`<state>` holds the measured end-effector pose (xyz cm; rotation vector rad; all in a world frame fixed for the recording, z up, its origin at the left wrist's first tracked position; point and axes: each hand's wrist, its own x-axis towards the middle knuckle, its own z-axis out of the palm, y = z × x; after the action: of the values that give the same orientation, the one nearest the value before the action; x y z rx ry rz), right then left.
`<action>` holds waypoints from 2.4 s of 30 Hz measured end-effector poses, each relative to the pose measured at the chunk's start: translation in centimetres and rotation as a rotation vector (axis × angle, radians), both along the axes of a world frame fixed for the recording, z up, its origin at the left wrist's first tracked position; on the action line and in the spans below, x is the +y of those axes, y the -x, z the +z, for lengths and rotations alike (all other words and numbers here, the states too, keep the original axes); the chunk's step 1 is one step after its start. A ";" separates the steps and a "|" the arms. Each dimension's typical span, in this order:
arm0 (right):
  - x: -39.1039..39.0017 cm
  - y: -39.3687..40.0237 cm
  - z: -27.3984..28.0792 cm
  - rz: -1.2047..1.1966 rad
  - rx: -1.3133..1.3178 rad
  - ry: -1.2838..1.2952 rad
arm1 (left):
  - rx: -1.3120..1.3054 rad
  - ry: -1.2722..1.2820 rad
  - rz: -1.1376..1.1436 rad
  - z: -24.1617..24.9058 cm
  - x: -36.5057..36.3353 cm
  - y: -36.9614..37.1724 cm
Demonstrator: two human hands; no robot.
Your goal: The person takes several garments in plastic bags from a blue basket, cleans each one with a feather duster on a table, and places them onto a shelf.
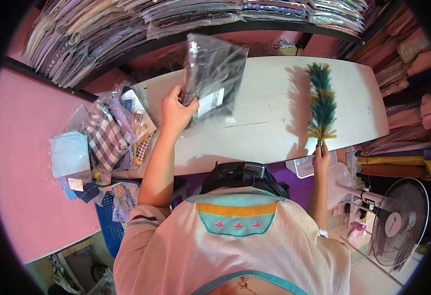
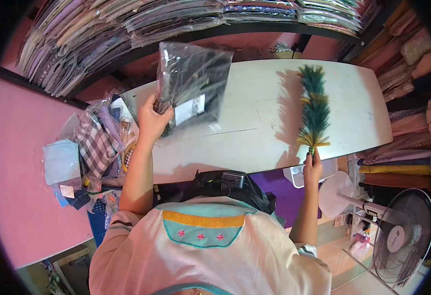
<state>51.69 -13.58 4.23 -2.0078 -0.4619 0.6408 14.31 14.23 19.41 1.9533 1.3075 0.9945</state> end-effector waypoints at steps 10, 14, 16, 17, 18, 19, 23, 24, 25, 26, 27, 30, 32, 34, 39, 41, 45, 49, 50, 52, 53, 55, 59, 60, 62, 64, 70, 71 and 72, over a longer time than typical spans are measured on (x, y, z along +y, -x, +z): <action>2.8 4.6 4.0 0.144 0.067 -0.283 | 0.201 -0.165 -0.361 -7.7 -7.0 2.6; 4.6 7.2 1.8 0.512 -0.308 -0.170 | -0.035 0.298 0.177 -18.0 -5.9 9.7; 5.9 9.5 2.0 0.822 -0.555 -0.295 | -0.208 0.608 0.353 -17.5 -5.6 10.2; 5.7 9.9 2.6 0.975 -0.500 -0.114 | -0.306 0.788 0.376 -17.4 -5.5 10.2; 6.1 10.1 2.4 0.972 -0.522 -0.039 | -0.407 0.967 0.394 -16.7 -5.5 9.8; 6.6 10.3 1.7 0.966 -0.544 0.036 | -0.421 0.959 0.375 -16.9 -5.4 9.6; 9.1 11.5 0.4 0.811 -0.543 0.087 | -0.467 0.916 0.339 -18.9 -4.8 9.7; 9.4 11.9 0.7 0.794 -0.525 0.077 | -0.474 0.902 0.341 -19.2 -4.7 9.9; 9.5 12.0 0.3 0.891 -0.541 -0.079 | -0.478 0.904 0.335 -19.5 -4.6 10.1; 9.5 12.0 0.4 0.996 -0.583 -0.027 | -0.481 0.905 0.326 -19.8 -4.4 10.3; 9.6 12.0 1.3 1.100 -0.626 0.027 | -0.485 0.906 0.316 -19.6 -4.3 10.3; 10.5 12.1 2.5 1.043 -0.724 0.149 | -0.540 0.945 0.386 -19.3 -4.8 10.4; 11.5 12.4 2.0 0.892 -0.721 0.154 | -0.610 0.949 0.453 -19.1 -5.3 10.4; 11.8 13.1 2.6 1.061 -0.682 0.093 | -0.628 0.901 0.537 -19.1 -5.6 11.1; 11.9 13.3 6.9 1.408 -0.557 -0.006 | -0.551 0.181 0.694 -20.9 -5.1 14.1; 12.8 13.1 7.9 1.307 -0.539 -0.085 | -0.338 -0.052 0.654 -18.3 -5.3 12.3; 13.7 13.3 6.0 1.122 -0.574 -0.015 | 0.142 -0.267 0.155 -14.6 -6.2 7.8; 14.1 12.5 4.0 1.162 -0.688 0.137 | 0.490 -0.145 -0.157 -16.0 -7.6 5.8; 14.4 12.1 3.2 1.106 -0.709 0.170 | 0.551 -0.108 -0.184 -17.2 -7.8 6.0; 15.4 12.2 2.9 0.992 -0.698 0.164 | 0.512 -0.116 -0.205 -17.7 -7.7 6.3; 15.7 12.4 2.7 1.002 -0.690 0.152 | 0.514 -0.112 -0.202 -17.9 -7.7 6.3; 16.1 13.2 3.2 1.098 -0.662 0.056 | 0.520 -0.112 -0.193 -18.0 -7.8 6.5; 17.6 13.7 3.7 1.072 -0.850 0.208 | 0.514 -0.121 -0.181 -17.9 -7.8 6.3; 18.2 13.9 3.5 1.022 -0.843 0.229 | 0.512 -0.122 -0.178 -17.8 -7.9 6.3; 19.2 14.5 3.3 0.922 -0.826 0.265 | 0.522 -0.111 -0.176 -17.4 -8.1 6.2; 18.5 15.0 3.1 1.083 -0.782 0.156 | 0.530 -0.122 -0.167 -17.3 -7.9 6.3; 14.5 11.7 0.5 0.951 -0.768 0.183 | 0.525 -0.119 -0.159 -17.3 -8.0 6.1; 14.2 10.9 -0.2 0.837 -0.723 0.248 | 0.521 -0.118 -0.158 -17.3 -8.0 6.1; 13.8 10.7 0.0 0.720 -0.673 0.309 | 0.521 -0.119 -0.158 -17.3 -8.0 6.1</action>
<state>40.99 0.26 4.20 -2.3199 -1.6178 0.4455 8.17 6.23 2.15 2.4721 1.3493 0.5094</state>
